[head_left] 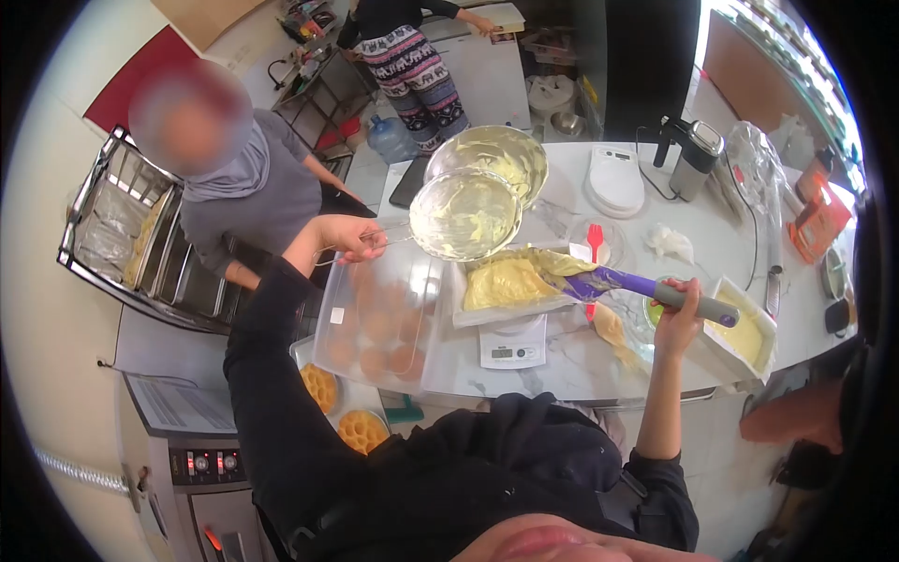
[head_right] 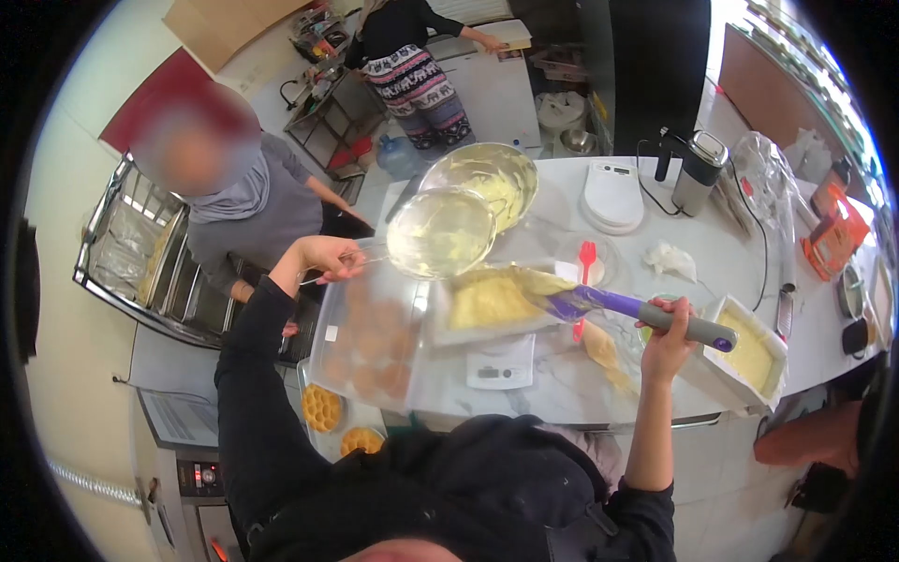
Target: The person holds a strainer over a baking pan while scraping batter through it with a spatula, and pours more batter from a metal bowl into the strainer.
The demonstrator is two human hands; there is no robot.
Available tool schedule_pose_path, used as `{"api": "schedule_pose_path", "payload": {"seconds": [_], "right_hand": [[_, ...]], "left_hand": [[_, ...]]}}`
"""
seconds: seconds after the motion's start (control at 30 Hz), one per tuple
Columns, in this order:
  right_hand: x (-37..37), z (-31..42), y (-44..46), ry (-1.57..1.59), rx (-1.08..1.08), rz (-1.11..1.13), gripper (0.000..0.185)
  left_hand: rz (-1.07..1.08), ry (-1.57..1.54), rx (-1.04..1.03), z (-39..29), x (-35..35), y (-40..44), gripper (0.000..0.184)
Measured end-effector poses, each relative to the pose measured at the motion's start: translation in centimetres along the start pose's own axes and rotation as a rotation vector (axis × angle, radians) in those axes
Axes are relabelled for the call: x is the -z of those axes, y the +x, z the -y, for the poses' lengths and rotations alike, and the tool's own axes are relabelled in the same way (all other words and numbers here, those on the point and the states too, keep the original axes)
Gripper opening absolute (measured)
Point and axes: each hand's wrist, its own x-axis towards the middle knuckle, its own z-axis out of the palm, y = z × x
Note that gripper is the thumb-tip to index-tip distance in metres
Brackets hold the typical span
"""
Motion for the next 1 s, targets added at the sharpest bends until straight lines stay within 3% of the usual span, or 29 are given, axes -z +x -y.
{"api": "schedule_pose_path", "payload": {"seconds": [0.33, 0.6, 0.63, 0.7, 0.77, 1.0], "right_hand": [[0.2, -0.7, -2.0, 0.018, -0.028, -0.185, 0.023], [-0.5, -1.0, -4.2, 0.019, -0.029, -0.22, 0.022], [-0.5, -0.9, -4.4, 0.012, -0.035, -0.22, 0.022], [-0.8, -0.7, -4.8, 0.003, -0.035, -0.226, 0.022], [-1.1, -0.6, -5.1, -0.005, -0.031, -0.237, 0.022], [-1.6, -0.8, -5.4, 0.023, -0.013, -0.224, 0.022]], "left_hand": [[0.211, 0.174, 0.099, -1.3, 3.3, 1.6, 0.024], [0.206, 0.193, 0.067, -0.5, 5.4, 1.5, 0.025], [0.184, 0.169, 0.058, -0.4, 5.4, 1.4, 0.025], [0.109, 0.069, 0.232, -0.1, 6.0, 1.4, 0.026], [0.328, -0.342, 0.255, -0.5, 6.3, 1.1, 0.028], [0.33, -0.629, 0.225, -3.0, 0.8, -1.7, 0.041]]}}
